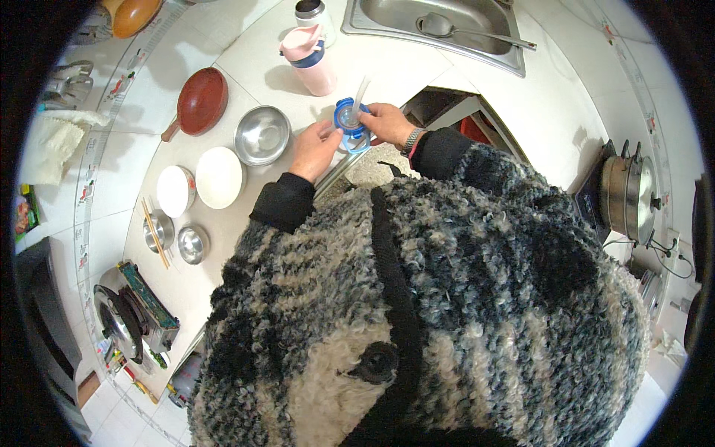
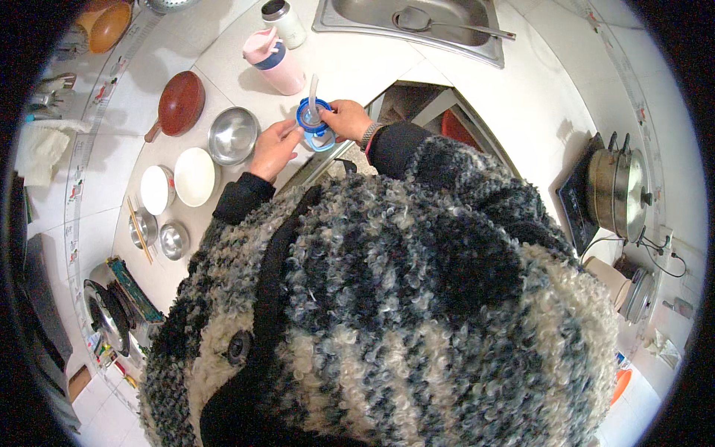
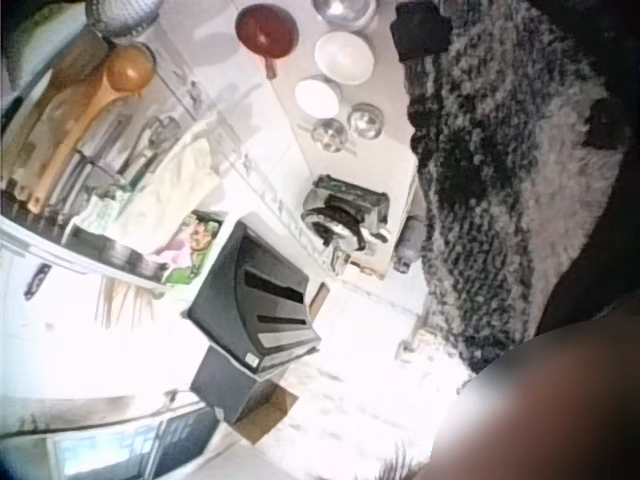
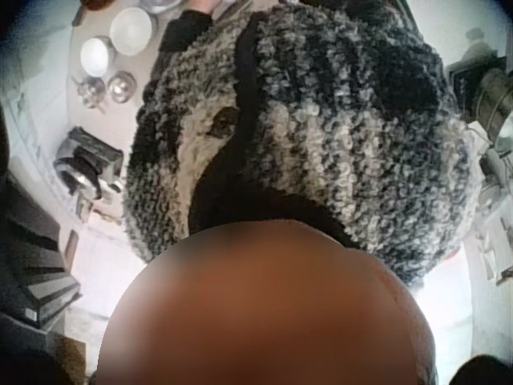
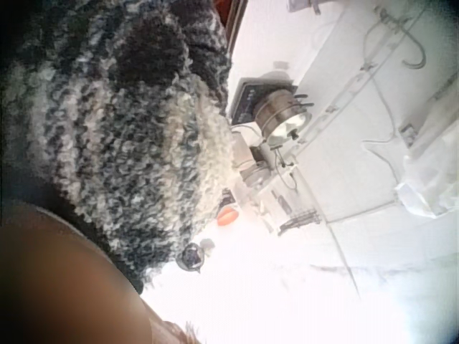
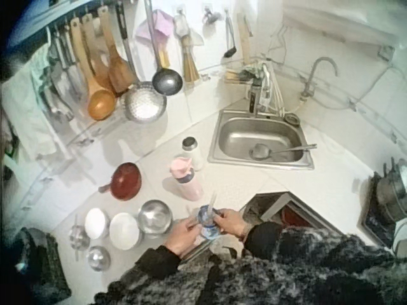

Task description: The person walks from a living area into the kitchen carrying two bottles. They open the blue bottle, rinse its lid and straw under the tap, then repeatedly insert and remove the straw and lid, testing the fit. They also open a pink bottle, remove its lid, and place it in the sink before returning to the blue bottle.

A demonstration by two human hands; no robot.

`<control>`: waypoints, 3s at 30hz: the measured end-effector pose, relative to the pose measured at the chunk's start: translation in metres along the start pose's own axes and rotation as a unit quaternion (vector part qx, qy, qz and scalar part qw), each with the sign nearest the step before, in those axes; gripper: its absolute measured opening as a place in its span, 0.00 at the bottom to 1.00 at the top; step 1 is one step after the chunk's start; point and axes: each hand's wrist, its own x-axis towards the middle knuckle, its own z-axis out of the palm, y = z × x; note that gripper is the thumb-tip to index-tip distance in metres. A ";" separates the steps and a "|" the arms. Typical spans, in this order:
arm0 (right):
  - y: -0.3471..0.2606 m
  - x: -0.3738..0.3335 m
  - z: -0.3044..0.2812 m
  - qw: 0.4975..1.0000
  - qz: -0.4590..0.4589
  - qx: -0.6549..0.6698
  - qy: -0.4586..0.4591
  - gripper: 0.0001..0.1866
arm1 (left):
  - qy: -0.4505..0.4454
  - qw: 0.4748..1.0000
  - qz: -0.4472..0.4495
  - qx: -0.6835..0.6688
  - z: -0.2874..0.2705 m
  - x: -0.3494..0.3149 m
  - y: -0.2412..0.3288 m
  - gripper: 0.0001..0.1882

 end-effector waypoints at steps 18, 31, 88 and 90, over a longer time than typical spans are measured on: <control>-0.011 0.060 0.038 0.979 -0.093 -0.161 0.087 0.25 | 0.137 0.983 0.045 -0.117 -0.113 0.005 0.009 0.12; -0.123 0.094 0.008 0.946 -0.288 -0.037 0.144 0.43 | 0.232 0.963 0.125 -0.060 -0.135 0.101 0.014 0.12; -0.289 -0.127 -0.096 0.880 -0.460 -0.041 -0.111 0.18 | -0.175 0.896 0.386 -0.134 -0.027 -0.004 0.187 0.46; -0.294 -0.131 -0.113 0.834 -0.434 -0.040 -0.338 0.22 | -0.254 0.881 0.376 -0.135 -0.023 -0.009 0.184 0.48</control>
